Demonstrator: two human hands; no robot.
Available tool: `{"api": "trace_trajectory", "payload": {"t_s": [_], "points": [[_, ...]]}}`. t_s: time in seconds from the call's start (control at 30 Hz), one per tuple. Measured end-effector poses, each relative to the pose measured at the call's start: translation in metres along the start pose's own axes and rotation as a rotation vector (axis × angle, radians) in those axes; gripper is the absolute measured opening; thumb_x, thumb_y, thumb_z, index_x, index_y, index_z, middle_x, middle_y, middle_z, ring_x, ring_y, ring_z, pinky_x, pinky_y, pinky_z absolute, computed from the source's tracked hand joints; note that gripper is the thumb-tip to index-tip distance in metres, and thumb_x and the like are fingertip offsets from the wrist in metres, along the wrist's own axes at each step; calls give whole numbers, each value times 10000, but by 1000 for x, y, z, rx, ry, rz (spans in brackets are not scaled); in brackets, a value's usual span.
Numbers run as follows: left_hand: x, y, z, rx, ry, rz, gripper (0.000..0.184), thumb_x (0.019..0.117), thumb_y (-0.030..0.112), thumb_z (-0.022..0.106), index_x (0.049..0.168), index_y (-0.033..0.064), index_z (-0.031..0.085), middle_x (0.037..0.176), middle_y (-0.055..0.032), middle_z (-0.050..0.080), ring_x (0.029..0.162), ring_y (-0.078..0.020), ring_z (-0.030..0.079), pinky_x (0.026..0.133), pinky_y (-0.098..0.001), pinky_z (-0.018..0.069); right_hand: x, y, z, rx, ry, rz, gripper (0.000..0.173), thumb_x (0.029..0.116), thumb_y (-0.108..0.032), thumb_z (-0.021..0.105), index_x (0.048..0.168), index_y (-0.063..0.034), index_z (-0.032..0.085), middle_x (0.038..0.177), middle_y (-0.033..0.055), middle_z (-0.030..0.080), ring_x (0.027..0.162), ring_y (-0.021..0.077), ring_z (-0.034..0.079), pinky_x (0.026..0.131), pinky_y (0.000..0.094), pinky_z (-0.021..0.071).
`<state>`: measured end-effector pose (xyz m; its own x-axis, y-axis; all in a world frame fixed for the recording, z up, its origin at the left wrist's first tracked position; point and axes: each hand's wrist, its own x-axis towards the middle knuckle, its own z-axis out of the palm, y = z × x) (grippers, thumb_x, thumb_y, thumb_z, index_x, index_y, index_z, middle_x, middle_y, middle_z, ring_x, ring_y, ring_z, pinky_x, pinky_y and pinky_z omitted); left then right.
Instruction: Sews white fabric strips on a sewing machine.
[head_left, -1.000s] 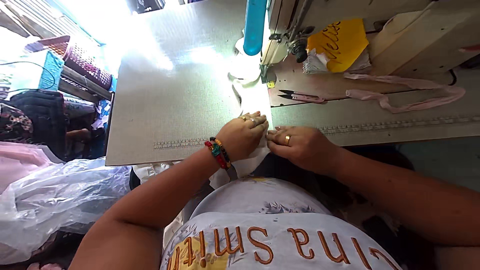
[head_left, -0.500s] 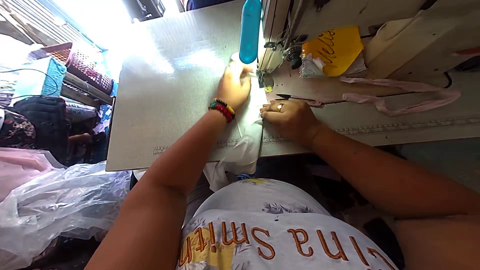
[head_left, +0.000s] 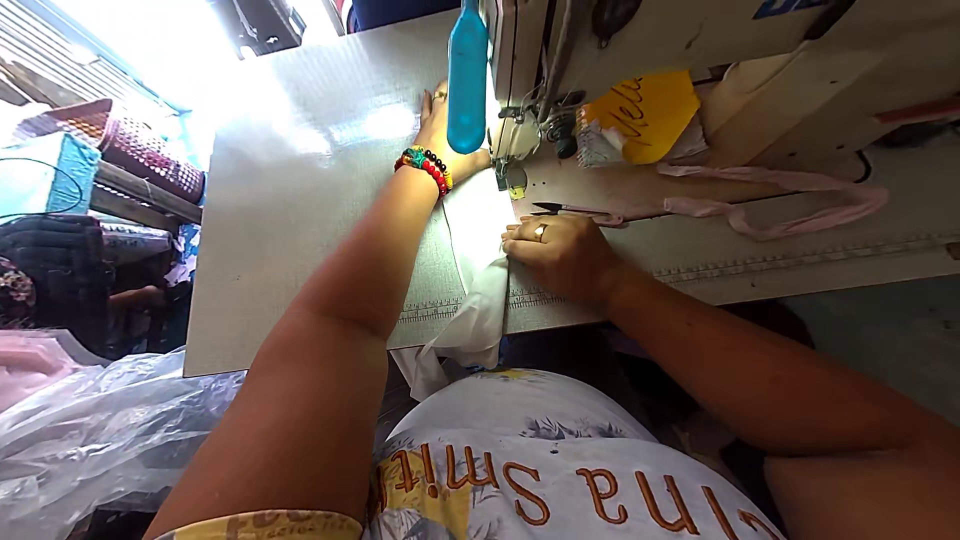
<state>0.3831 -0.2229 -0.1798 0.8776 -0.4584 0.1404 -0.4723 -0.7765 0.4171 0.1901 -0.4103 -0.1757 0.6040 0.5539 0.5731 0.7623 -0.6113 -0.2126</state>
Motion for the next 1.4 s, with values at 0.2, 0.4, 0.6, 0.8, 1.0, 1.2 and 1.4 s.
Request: {"api": "trace_trajectory", "payload": {"t_s": [0.2,0.4,0.6,0.8,1.0,1.2,1.4], "points": [[0,13,-8,130,175,12,535,856,342,697,1275,11,659,1336,-180,649,1361,-322,523,1234,-514,213,0,-1,-1,-4,-17,3,251,966,-39,522,944,-57,771,1017,122,785,1003,284,760,904,427,601],[9,24,-73,-16,101,-533,455,1052,380,461,1207,21,695,1289,-210,664,1264,-370,595,1038,-629,410,0,1,-1,6,-11,-1,242,952,-42,533,943,-55,774,993,134,781,998,299,758,905,444,599],[0,-26,-95,-144,331,-604,499,1018,364,539,1335,-13,614,1446,-282,507,1362,-393,488,1118,-525,396,-1,0,0,19,-12,3,244,965,-49,522,936,-59,764,991,132,780,995,301,758,885,455,605],[-133,64,-46,-124,223,-20,344,922,239,680,1153,-14,710,1322,-244,600,1225,-391,570,1014,-516,475,-1,1,2,15,8,-17,243,969,-39,514,931,-54,754,981,137,777,959,303,761,858,453,609],[-203,104,-25,-126,-57,84,219,889,250,723,907,33,744,1145,-133,661,1130,-344,580,936,-552,477,-1,-2,1,-48,-8,-20,234,985,-52,518,931,-46,746,981,153,771,929,324,757,763,461,607],[-243,115,-65,-535,-282,59,220,966,126,683,810,1,593,769,-83,570,712,-156,557,650,-323,475,-5,-11,-3,-130,1,47,251,999,-40,501,1027,-28,750,1024,180,758,930,358,749,743,505,600],[-307,92,-106,-540,-204,-147,266,945,78,707,1166,20,572,832,-89,665,668,-137,639,622,-319,560,-24,-69,-17,39,70,269,295,1011,-77,525,1252,-2,677,1287,204,668,1171,359,666,961,498,553]]}}
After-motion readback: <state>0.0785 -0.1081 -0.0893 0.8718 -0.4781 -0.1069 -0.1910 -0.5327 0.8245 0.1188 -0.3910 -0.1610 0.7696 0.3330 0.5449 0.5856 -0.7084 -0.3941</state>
